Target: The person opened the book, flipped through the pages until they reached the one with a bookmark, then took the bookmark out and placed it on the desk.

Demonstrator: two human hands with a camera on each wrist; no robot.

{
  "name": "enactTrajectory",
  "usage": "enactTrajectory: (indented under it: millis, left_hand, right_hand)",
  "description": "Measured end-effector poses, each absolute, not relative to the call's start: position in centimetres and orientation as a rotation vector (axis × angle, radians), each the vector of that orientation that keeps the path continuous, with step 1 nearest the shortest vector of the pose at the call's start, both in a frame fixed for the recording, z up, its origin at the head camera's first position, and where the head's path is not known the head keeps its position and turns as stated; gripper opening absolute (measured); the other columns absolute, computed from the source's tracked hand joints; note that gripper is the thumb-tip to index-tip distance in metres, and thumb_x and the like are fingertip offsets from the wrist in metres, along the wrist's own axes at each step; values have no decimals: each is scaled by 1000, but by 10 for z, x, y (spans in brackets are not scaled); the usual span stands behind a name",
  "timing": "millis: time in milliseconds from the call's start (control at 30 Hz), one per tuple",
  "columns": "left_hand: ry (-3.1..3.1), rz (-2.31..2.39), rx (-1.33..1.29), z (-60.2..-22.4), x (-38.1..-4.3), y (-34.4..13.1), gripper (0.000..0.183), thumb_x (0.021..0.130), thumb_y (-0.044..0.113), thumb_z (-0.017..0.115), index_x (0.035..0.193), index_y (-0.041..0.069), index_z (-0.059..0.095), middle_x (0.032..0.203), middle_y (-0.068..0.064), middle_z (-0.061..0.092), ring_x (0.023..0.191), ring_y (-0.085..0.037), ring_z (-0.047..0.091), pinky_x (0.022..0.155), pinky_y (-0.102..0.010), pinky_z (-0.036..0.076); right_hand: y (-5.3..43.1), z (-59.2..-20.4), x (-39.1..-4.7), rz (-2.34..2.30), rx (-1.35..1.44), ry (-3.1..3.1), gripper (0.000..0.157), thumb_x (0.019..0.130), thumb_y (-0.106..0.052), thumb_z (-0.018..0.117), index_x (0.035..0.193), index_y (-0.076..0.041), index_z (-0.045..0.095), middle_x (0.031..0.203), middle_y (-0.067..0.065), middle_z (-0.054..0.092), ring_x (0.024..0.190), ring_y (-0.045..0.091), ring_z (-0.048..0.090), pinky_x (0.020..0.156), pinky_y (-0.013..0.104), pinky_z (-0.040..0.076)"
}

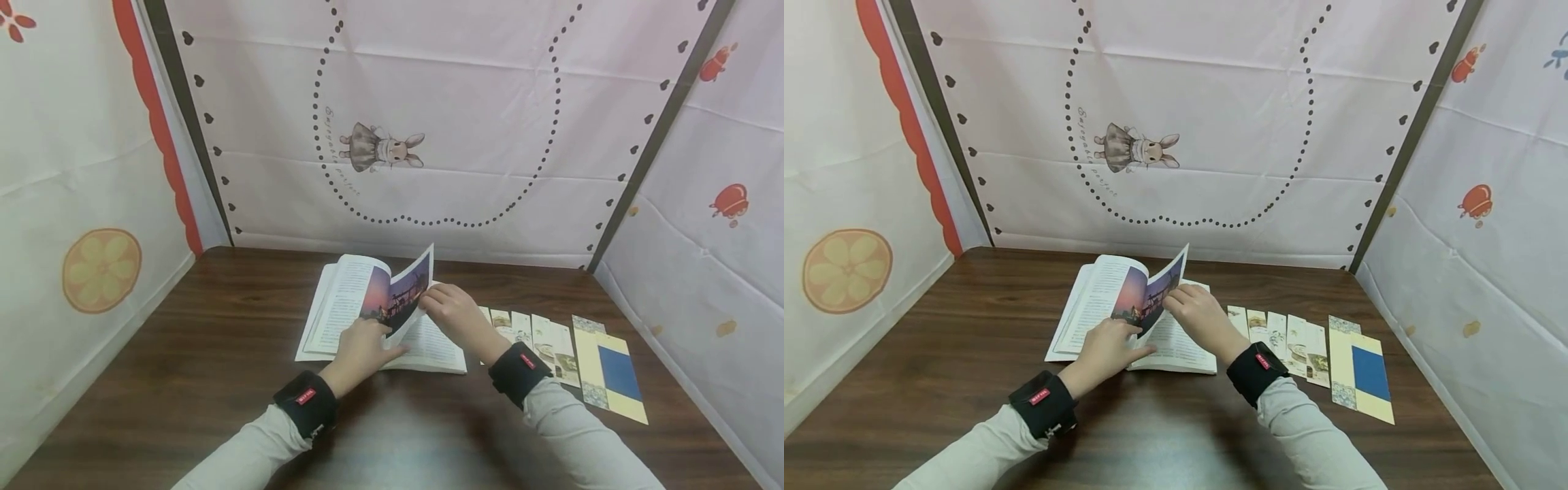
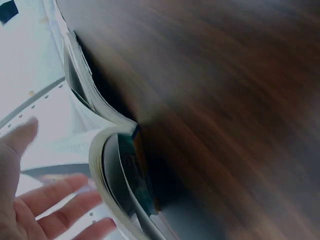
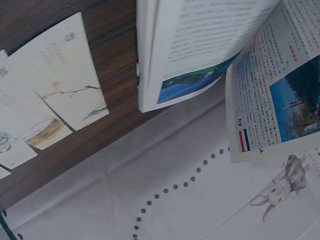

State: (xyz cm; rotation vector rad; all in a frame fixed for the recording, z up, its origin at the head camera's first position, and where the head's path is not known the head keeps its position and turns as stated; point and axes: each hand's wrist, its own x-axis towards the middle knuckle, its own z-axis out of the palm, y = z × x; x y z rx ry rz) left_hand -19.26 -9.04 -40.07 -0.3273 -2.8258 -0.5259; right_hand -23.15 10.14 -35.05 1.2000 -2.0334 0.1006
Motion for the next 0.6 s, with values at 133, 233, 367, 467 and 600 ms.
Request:
enactTrajectory:
  millis: [133, 233, 367, 467, 600]
  left_hand:
    - [-2747, -474, -295, -400, -194, -85, 29, 84, 32, 66, 76, 5, 72, 70, -7, 68, 63, -21, 58, 50, -34, 46]
    - [-2689, -485, -287, -398, -194, -88, 32, 87, 22, 61, 59, 7, 60, 54, -5, 58, 49, -17, 49, 43, -28, 36]
    - [-2669, -638, -261, -393, -194, -95, 43, 92, 22, 55, 52, 8, 50, 45, -3, 47, 40, -13, 39, 41, -23, 26]
    - [-2662, -749, -206, -390, -195, -103, 43, 94, 24, 52, 54, 7, 51, 44, -1, 44, 39, -10, 37, 41, -21, 24]
    - [-2600, -818, -150, -388, -196, -113, 39, 92, 21, 56, 57, 4, 50, 47, -4, 45, 43, -15, 40, 44, -24, 28]
  right_hand:
    - [95, -350, -232, 123, 1187, -1992, 16, 76, 0, 73, 88, -9, 67, 88, 1, 71, 89, 16, 66, 86, 30, 52]
    - [93, -352, -230, 182, 1113, -1998, 15, 77, 1, 71, 87, -8, 66, 86, 3, 71, 87, 17, 67, 85, 31, 52]
    - [98, -362, -225, 258, 982, -2080, 16, 75, 3, 72, 87, -5, 66, 80, 6, 71, 76, 18, 68, 77, 32, 54]
    - [104, -371, -222, 229, 919, -2270, 15, 76, 2, 72, 88, -5, 67, 79, 6, 71, 73, 18, 68, 74, 32, 55]
    - [112, -379, -221, 149, 830, -2673, 15, 79, -1, 68, 94, -3, 69, 85, 9, 71, 76, 21, 68, 73, 34, 54]
